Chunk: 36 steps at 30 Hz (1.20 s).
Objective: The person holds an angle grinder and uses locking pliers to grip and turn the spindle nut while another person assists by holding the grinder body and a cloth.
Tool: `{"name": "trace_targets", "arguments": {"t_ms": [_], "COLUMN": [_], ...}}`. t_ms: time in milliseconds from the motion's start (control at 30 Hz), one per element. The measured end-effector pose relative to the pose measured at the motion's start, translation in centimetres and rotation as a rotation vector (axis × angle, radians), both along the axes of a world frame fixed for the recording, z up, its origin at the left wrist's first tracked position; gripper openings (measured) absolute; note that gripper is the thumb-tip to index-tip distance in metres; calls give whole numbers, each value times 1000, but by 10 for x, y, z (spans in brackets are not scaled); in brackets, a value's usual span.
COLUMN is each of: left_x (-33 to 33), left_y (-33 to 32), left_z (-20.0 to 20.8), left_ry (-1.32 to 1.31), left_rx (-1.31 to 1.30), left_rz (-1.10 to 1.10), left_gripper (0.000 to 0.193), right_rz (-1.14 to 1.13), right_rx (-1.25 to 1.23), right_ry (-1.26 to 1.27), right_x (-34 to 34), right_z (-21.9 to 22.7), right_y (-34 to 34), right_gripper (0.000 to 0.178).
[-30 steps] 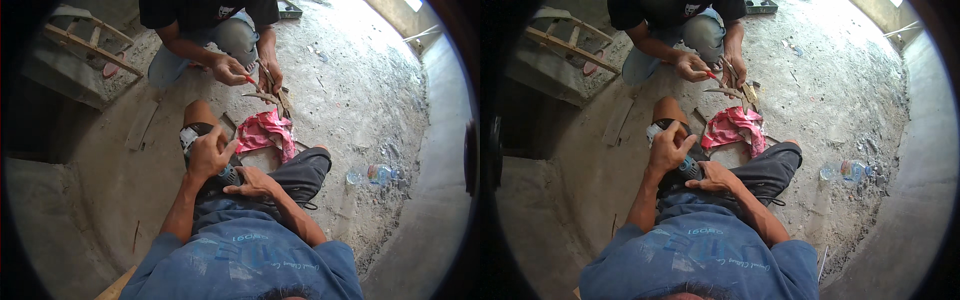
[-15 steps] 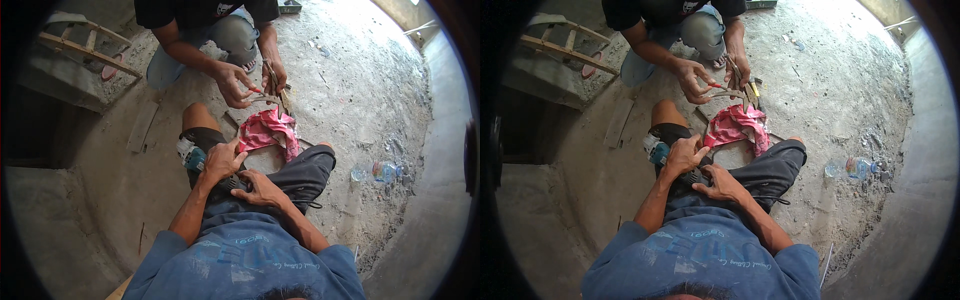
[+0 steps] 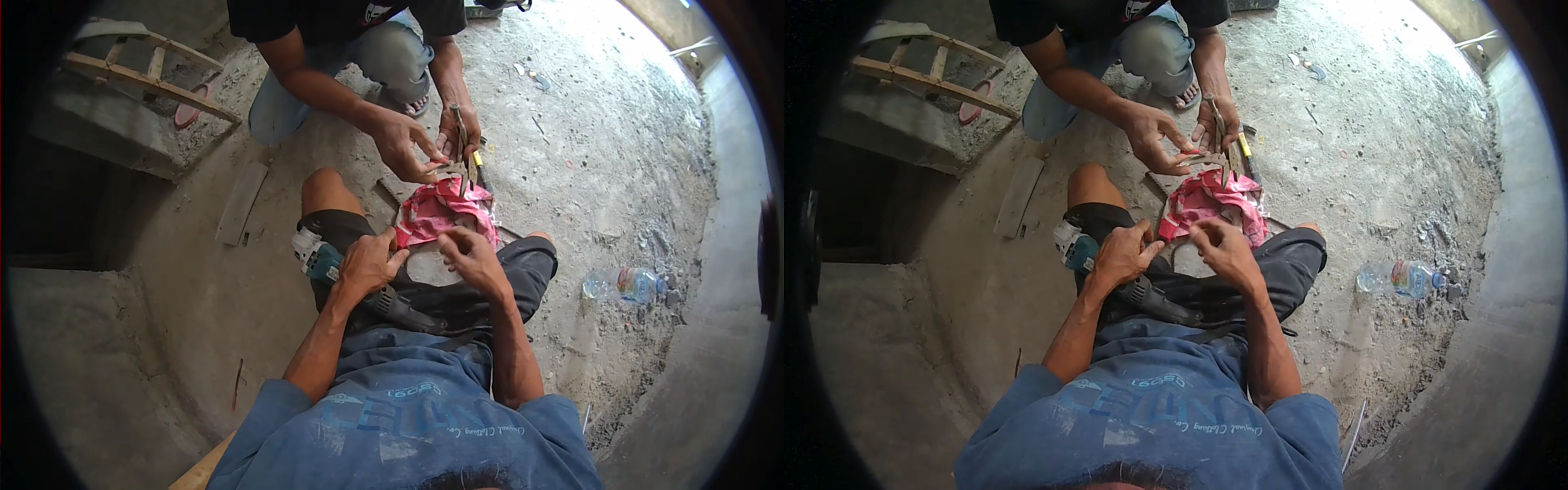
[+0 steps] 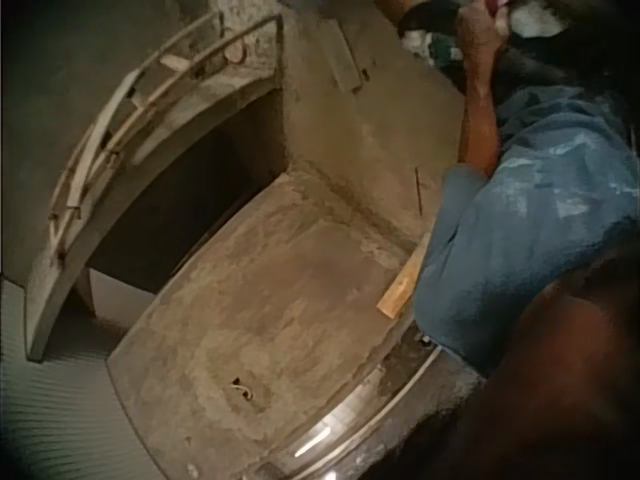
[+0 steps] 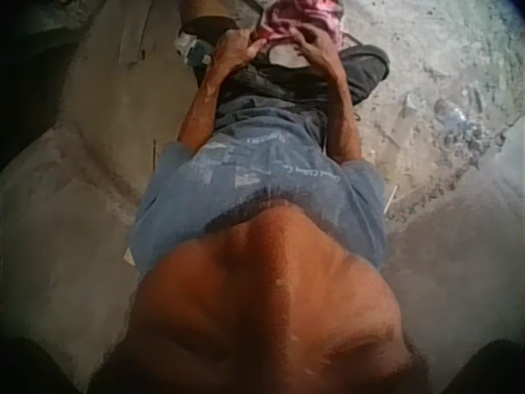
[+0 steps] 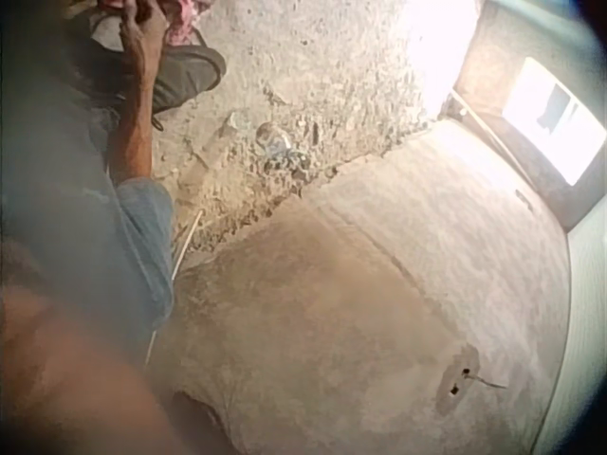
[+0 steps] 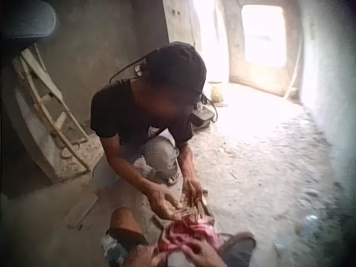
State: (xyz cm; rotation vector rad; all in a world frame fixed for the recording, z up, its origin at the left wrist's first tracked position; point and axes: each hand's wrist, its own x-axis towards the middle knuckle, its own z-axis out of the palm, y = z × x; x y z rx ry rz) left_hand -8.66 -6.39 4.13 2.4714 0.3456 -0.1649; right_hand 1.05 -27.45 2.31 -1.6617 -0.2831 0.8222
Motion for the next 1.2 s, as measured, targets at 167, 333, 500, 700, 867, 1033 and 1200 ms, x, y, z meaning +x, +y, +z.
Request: {"name": "trace_targets", "arguments": {"t_ms": [167,333,500,700,867,1033,1200], "left_x": [0,-1,1,2,1,1,-3], "left_y": [0,4,5,7,2,6,7], "left_z": [-1,-7,-5,-8,-2,-3,-14], "left_ry": [-19,18,20,57,-16,39,-64], "left_rx": [6,-43,-125,-98,-80,-111,-83], "left_rz": [3,73,95,64,44,55,60], "left_gripper": [30,29,27,21,15,20,21], "right_rz": [-305,-416,-478,-552,-583,-537,-590], "right_rx": [276,400,553,569,598,750,698], "right_ry": [308,468,562,613,652,731,813], "right_x": [15,28,40,49,54,62,60], "right_z": [-28,-38,-44,-42,-42,-47,-25], "right_y": [8,14,22,39,54,60,71], "right_gripper": [44,47,49,49,44,43,41]}}
